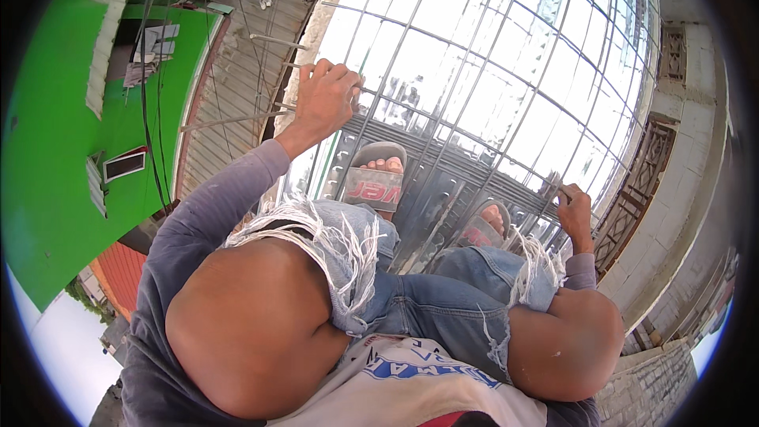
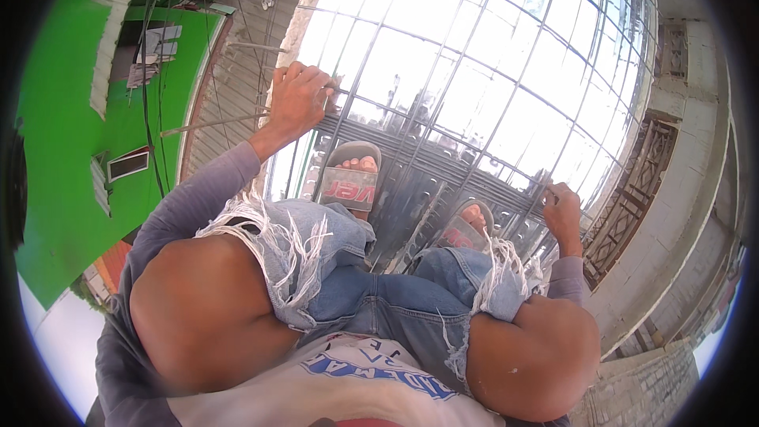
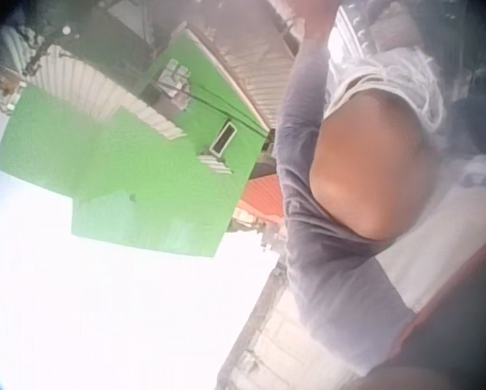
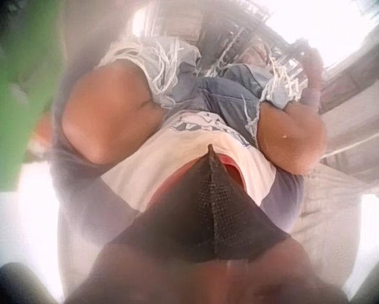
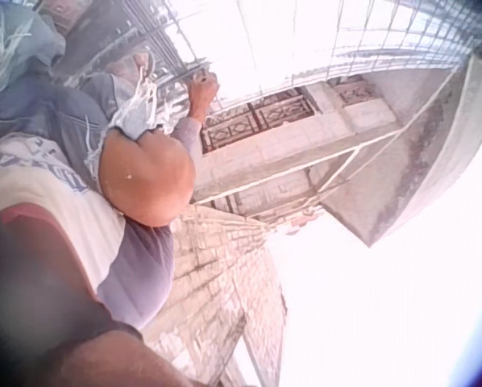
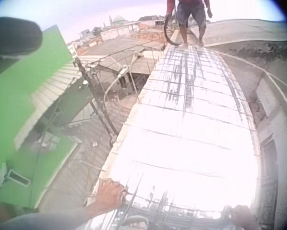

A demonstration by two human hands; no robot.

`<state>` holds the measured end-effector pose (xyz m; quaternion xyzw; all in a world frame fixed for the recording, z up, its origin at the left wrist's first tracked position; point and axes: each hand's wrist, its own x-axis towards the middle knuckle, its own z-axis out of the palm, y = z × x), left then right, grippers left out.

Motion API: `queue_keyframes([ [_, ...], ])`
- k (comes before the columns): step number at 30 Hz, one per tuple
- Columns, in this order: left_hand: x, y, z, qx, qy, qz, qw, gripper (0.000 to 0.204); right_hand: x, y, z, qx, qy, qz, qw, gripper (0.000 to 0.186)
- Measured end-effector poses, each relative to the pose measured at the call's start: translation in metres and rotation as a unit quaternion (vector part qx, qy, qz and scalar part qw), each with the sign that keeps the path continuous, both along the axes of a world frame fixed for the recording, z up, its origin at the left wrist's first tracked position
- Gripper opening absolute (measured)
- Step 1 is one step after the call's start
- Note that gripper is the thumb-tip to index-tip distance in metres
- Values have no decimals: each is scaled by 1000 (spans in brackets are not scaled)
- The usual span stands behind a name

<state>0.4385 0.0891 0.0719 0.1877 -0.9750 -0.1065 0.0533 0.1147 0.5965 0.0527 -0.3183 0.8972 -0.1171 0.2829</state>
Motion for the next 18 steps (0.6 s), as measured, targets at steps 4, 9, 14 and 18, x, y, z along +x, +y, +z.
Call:
queue_keyframes([
  [4, 4, 0, -7, 14, -15, 15, 1000, 17, 5, 0, 3, -14, 0, -8, 1000, 16],
  [9, 5, 1, -9, 26, -6, 13, 1000, 17, 5, -11, 16, 1, -19, -24, 1000, 16],
  [14, 1, 10, -13, 26, 28, 16, 999, 20, 0, 7, 1, -24, 4, -18, 1000, 17],
  [18, 6, 15, -16, 37, 39, 19, 998, 21, -4, 15, -9, -21, 17, 0, 1000, 19],
])
